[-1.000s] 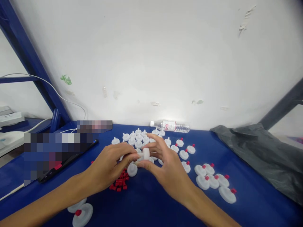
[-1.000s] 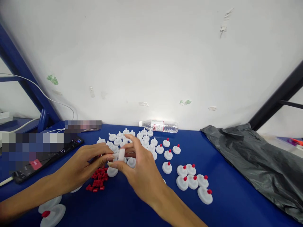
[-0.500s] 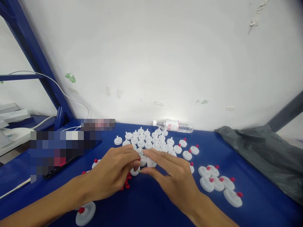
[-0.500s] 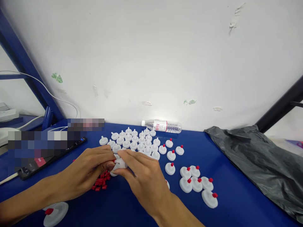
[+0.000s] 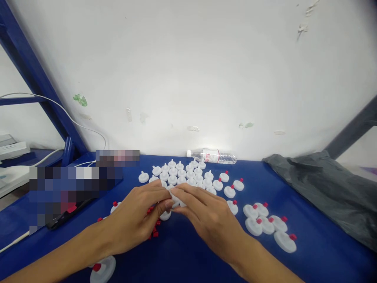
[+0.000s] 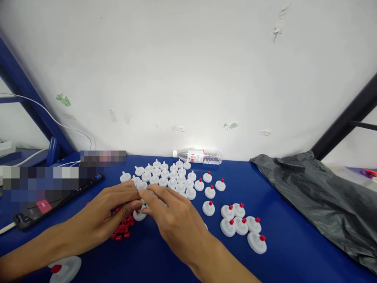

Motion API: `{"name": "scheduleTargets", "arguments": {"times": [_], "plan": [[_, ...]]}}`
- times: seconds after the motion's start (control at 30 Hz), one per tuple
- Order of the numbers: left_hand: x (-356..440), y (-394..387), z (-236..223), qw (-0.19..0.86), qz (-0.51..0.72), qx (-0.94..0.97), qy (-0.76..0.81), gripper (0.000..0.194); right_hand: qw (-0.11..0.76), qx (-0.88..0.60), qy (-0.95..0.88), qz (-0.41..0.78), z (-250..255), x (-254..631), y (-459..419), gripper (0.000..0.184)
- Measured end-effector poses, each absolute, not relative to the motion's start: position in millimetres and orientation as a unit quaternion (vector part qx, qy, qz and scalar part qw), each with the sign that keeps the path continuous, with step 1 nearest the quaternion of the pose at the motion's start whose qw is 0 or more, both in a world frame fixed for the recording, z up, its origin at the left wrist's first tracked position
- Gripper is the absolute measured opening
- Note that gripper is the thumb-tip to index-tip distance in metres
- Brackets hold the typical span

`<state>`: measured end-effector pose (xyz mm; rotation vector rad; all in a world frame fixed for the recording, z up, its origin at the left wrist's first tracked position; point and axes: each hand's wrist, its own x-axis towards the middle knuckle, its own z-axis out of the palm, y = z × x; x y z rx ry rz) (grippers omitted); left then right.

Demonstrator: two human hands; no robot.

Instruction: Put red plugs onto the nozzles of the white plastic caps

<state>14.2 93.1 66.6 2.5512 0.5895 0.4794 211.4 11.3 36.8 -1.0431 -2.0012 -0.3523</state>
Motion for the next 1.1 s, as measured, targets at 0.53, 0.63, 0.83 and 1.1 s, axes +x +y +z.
{"name": "scheduleTargets", "arguments": {"times": [0.53, 0.63, 0.83, 1.1], "plan": [[12.5, 105.0, 58.3, 0.055, 0.056, 0.966, 0.248, 0.022, 0.272, -0.773, -0.554, -0.147, 47.5, 373.4, 40.1, 0.018], [13.4, 104.3, 62.5, 0.104, 0.101, 0.957, 0.250, 0.023, 0.253, -0.783, -0.559, -0.100, 36.7, 385.9, 43.3, 0.012], [17.0, 100.0, 71.8, 0.247, 0.229, 0.901, 0.273, 0.022, 0.285, -0.756, -0.582, -0.094, 62.7, 363.2, 34.8, 0.024], [17.5, 100.6, 71.8, 0.310, 0.260, 0.872, 0.275, 0.020, 0.279, -0.483, -0.820, -0.130, 58.8, 254.6, 16.3, 0.047]]}}
